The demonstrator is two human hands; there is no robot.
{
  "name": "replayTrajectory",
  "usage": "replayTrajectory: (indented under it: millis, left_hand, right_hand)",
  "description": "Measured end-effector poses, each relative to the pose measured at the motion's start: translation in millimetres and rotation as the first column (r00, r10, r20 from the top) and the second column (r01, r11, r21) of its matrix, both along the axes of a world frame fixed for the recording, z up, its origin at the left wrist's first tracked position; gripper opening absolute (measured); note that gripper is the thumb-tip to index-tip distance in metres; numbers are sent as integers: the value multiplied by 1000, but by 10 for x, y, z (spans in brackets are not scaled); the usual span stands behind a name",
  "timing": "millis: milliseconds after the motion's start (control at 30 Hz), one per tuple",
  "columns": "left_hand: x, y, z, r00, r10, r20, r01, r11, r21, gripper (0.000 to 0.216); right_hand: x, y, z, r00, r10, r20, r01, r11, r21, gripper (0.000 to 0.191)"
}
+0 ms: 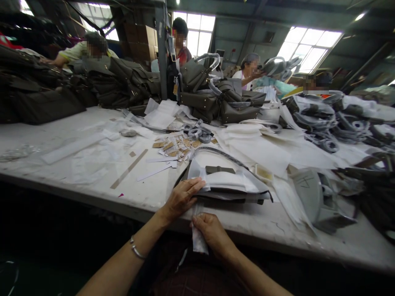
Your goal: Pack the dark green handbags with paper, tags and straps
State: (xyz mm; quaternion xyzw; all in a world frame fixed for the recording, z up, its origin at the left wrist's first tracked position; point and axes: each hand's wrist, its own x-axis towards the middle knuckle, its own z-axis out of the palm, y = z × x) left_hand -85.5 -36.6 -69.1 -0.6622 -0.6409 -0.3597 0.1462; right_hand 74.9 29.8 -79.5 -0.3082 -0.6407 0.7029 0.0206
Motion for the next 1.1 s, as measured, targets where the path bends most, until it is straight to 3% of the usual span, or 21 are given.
replayTrajectory:
  millis: [100,167,233,267,333,367,400,467,533,600,700,800,933,1000,1067,1100]
  left_hand:
    - [11,-9,-5,1000,-10,-15,10,1000,-24,59]
    - [15,-15,-12,1000,-20,-24,19,999,-36,56]
    - [20,-22,-23,999,-27,-33,25,999,-41,53]
    - [25,-26,-31,999,-27,-37,25,999,-41,52]
    - [39,-36,-49,998,-28,-51,26,999,-32,49]
    - [48,-42,-58,998,-30,-59,29,999,-27,48]
    - [57,-48,-65,997,-34,-65,33,999,-22,47]
    - [74,-61,-74,996,-38,-78,37,999,-18,45]
    - [89,-75,-70,995,-33,-95,33,999,2,42]
    - [102,-91,-55,992,-25,-122,28,999,25,38]
    - [118,-114,-27,988,-18,-152,19,1000,4,34]
    - [130,-130,-15,986,2,-167,-5,1000,-15,32]
    - [134,-139,-17,980,22,-199,-22,1000,2,29]
    - [132,-138,-17,978,20,-209,-20,1000,-1,28]
    - [130,-135,-15,979,13,-206,-14,1000,-8,27]
    - [130,-133,-15,980,8,-201,-11,1000,-14,26]
  right_hand:
    - [48,-95,34,998,63,25,-64,998,29,48]
    - [115,-85,197,955,267,128,-262,963,-60,43]
    - [190,7,465,873,450,187,-436,893,-112,37]
    - [218,83,618,868,461,184,-460,886,-49,34]
    - [228,276,903,947,313,67,-319,901,295,30]
    - [206,382,1007,974,223,-48,-168,844,509,28]
    - [167,486,1072,971,174,-167,-14,732,681,25]
    - [59,666,1068,928,220,-300,172,461,871,20]
    - [-50,784,912,906,338,-256,160,286,945,22]
    - [-118,837,693,894,408,-185,105,210,972,23]
    - [-113,836,454,887,425,-183,108,195,975,23]
    - [-48,811,403,875,441,-199,117,207,971,24]
    - [-25,820,480,870,439,-225,120,254,960,20]
    - [-72,860,565,886,431,-170,51,274,960,19]
    - [-168,926,689,904,425,-47,-70,255,964,20]
    - [-234,965,761,902,429,37,-144,219,965,23]
